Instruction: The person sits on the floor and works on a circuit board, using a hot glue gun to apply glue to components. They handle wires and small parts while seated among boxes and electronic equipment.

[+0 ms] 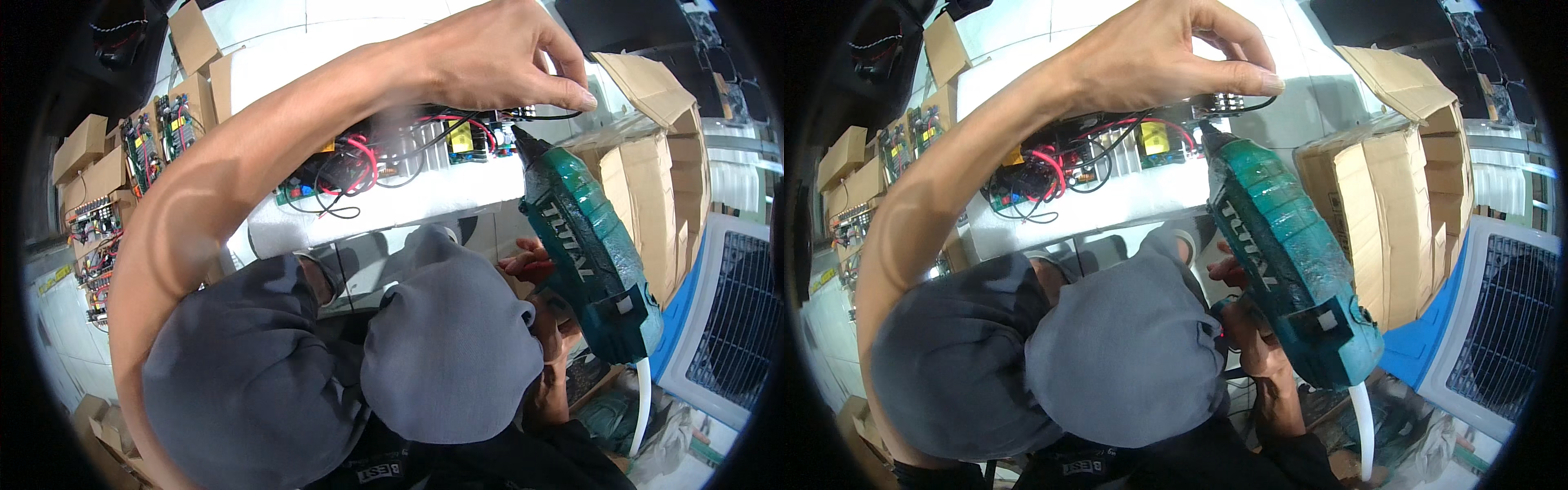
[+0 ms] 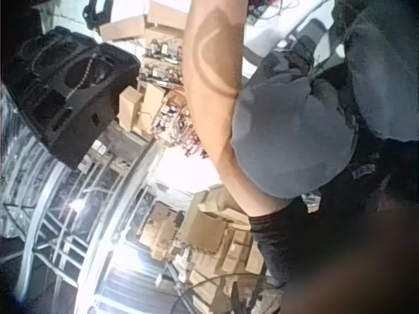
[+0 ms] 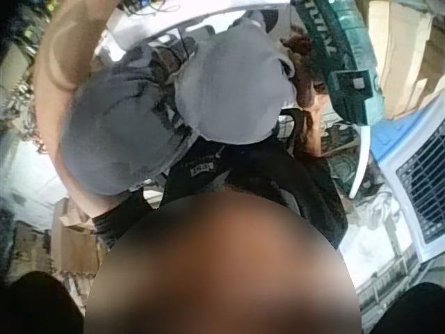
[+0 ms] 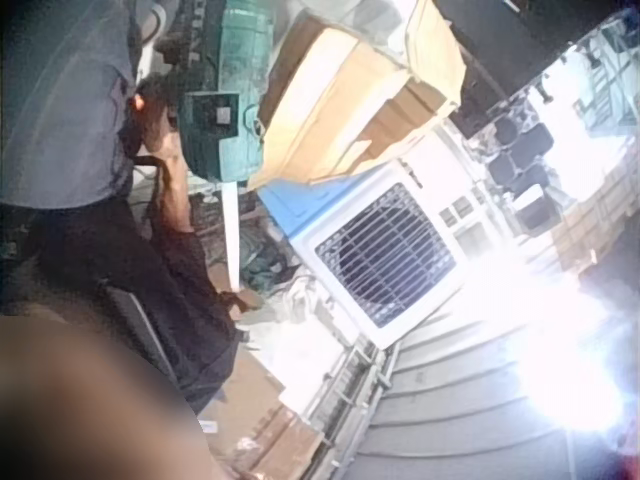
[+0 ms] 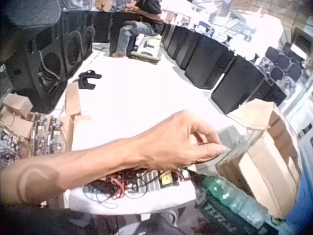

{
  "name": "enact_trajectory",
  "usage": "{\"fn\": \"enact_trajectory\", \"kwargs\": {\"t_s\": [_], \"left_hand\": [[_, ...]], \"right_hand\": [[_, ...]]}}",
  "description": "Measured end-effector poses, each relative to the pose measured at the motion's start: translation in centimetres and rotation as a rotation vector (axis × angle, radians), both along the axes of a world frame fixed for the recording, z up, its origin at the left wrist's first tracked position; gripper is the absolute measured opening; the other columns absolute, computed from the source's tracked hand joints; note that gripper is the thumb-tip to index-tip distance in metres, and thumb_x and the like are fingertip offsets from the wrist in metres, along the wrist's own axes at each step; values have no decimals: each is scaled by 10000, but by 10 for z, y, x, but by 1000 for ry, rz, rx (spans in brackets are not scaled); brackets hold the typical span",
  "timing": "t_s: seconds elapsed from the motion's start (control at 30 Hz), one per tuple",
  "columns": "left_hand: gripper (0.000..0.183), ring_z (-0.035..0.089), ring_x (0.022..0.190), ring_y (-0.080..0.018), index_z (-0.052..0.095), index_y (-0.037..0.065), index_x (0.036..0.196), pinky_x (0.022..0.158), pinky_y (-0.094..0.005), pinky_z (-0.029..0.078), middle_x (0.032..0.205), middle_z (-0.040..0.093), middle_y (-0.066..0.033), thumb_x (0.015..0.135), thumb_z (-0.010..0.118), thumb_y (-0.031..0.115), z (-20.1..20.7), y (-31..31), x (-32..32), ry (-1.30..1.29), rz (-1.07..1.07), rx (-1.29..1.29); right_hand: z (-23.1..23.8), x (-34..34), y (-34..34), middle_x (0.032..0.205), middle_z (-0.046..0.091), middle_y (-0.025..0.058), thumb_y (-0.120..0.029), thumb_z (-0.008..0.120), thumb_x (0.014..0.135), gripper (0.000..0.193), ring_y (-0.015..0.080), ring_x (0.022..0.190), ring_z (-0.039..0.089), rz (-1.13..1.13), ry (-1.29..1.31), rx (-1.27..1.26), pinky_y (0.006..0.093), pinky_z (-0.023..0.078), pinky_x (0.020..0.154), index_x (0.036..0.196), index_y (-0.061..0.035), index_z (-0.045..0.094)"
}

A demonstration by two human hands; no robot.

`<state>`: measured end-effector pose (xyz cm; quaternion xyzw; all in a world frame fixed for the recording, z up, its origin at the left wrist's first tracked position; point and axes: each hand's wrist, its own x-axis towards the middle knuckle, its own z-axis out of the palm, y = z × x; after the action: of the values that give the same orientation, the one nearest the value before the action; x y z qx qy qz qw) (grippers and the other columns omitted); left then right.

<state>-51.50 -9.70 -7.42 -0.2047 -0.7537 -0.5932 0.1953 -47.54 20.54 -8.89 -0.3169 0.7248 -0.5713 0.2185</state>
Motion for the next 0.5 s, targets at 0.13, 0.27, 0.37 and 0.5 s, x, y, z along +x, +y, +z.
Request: {"fn": "enact_trajectory", "kwargs": {"t_s": [0.13, 0.27, 0.37, 0.5], "left_hand": [[309, 670, 761, -168, 770, -17, 978, 755, -342, 540, 839, 752, -141, 903, 696, 273, -3, 2, -4, -102, 33, -7], [239, 683, 864, -185, 737, 15, 933, 835, -318, 515, 883, 722, -57, 911, 709, 251, 5, 4, 13, -87, 210, -181], [252, 673, 862, -156, 768, 42, 969, 854, -318, 515, 905, 736, -58, 916, 702, 280, 0, 2, 10, -31, 264, -237], [309, 687, 789, -198, 782, 62, 1018, 795, -375, 546, 864, 744, -102, 917, 694, 340, -3, 2, 5, -58, 239, -166]], "right_hand": [[-1, 1, -1, 1110, 679, 160, -170, 625, 929, 356, 260, 991, 684, 37, 3, -47, 429, 558, 864, 1236, 9, 620], [3, 7, 17, 1060, 689, 188, -101, 622, 891, 350, 282, 941, 701, -71, -141, 114, 431, 577, 854, 1213, 37, 608], [8, 4, 13, 1010, 686, 193, -81, 621, 888, 363, 290, 939, 698, -34, -211, 64, 444, 580, 864, 1222, 57, 578], [2, -1, 20, 1002, 678, 193, -98, 612, 924, 370, 288, 936, 694, 2, -97, 126, 449, 579, 865, 1253, 59, 549]]}}
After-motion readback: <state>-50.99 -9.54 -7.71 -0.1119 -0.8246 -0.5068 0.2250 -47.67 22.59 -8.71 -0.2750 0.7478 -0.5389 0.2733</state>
